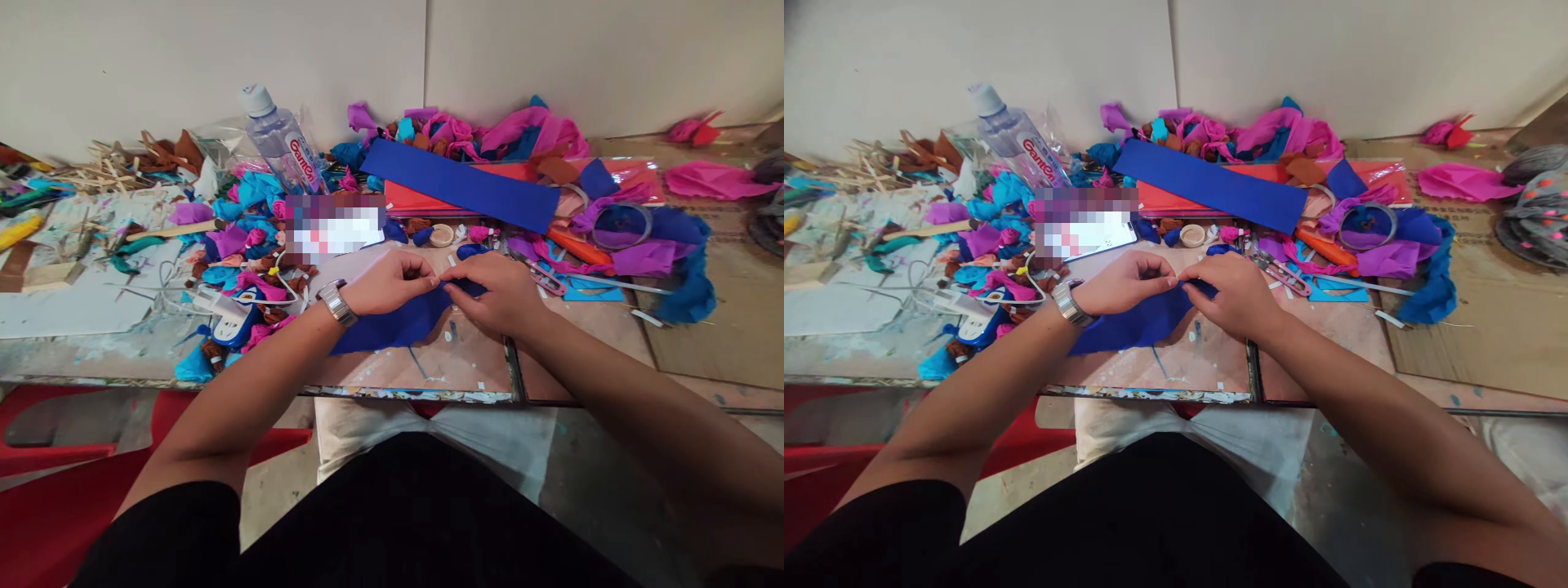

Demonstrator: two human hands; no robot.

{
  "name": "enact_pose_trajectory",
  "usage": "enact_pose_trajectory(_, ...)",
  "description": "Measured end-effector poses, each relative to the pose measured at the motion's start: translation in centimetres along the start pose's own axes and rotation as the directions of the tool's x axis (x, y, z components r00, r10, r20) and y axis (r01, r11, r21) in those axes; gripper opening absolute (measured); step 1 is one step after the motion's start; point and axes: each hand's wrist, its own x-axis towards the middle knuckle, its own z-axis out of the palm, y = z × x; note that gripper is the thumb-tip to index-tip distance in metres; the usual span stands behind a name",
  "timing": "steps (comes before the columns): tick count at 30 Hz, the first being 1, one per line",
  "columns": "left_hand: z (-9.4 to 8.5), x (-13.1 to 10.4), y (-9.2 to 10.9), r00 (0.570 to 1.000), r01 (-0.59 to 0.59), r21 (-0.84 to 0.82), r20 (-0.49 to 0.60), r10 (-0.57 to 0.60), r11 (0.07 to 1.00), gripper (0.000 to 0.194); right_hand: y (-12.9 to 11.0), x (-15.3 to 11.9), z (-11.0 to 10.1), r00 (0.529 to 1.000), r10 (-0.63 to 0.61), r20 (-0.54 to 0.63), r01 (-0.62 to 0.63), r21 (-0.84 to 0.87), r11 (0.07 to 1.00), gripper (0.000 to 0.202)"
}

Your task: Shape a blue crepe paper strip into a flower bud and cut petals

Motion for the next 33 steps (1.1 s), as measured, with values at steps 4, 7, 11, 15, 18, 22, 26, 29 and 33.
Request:
enact_pose_trajectory(4,0.1,-0.1,0.0,1.000,0.002,0.033,0.023,-0.002,0.999,0.041,0.0,0.0,0.0,1.000,-0.023,-0.011,0.023,-0.023,0.999,0.016)
enact_pose_trajectory(7,0.1,-0.2,0.0,0.998,0.017,0.044,0.063,-0.020,0.999,0.041,0.0,0.0,0.0,0.998,-0.050,-0.036,0.049,-0.031,0.998,0.016)
enact_pose_trajectory(11,-0.1,-0.3,0.2,0.996,0.031,0.030,0.079,-0.033,0.999,0.042,0.2,-0.1,0.0,0.998,-0.049,-0.033,0.049,-0.015,0.999,0.016)
enact_pose_trajectory(15,-0.5,-0.5,0.3,0.997,0.014,0.080,0.076,-0.020,0.997,0.043,0.2,-0.1,-0.2,0.997,-0.053,-0.052,0.052,-0.018,0.998,0.016)
enact_pose_trajectory(18,-0.7,-0.6,0.4,0.999,-0.032,0.167,0.044,0.025,0.985,0.040,0.1,0.0,-0.3,0.999,-0.027,-0.040,0.027,-0.008,1.000,0.016)
enact_pose_trajectory(22,-0.7,-0.9,0.4,0.993,-0.107,0.266,0.074,0.091,0.958,0.035,0.0,0.0,-0.4,1.000,-0.023,-0.018,0.023,0.022,0.999,0.016)
enact_pose_trajectory(26,-1.1,-1.2,0.9,0.988,-0.150,0.425,0.102,0.117,0.893,0.034,-0.2,0.1,-0.3,1.000,-0.003,0.001,0.002,0.038,0.999,0.015)
enact_pose_trajectory(29,-1.7,-1.5,1.4,0.985,-0.157,0.481,0.137,0.103,0.862,0.034,-0.4,0.1,-0.3,0.996,0.087,0.028,-0.090,0.141,0.986,0.012)
enact_pose_trajectory(33,-2.9,-2.0,1.8,0.975,-0.108,0.409,0.222,0.016,0.906,0.034,-0.4,0.3,-0.3,0.966,0.247,0.073,-0.258,0.290,0.922,0.012)
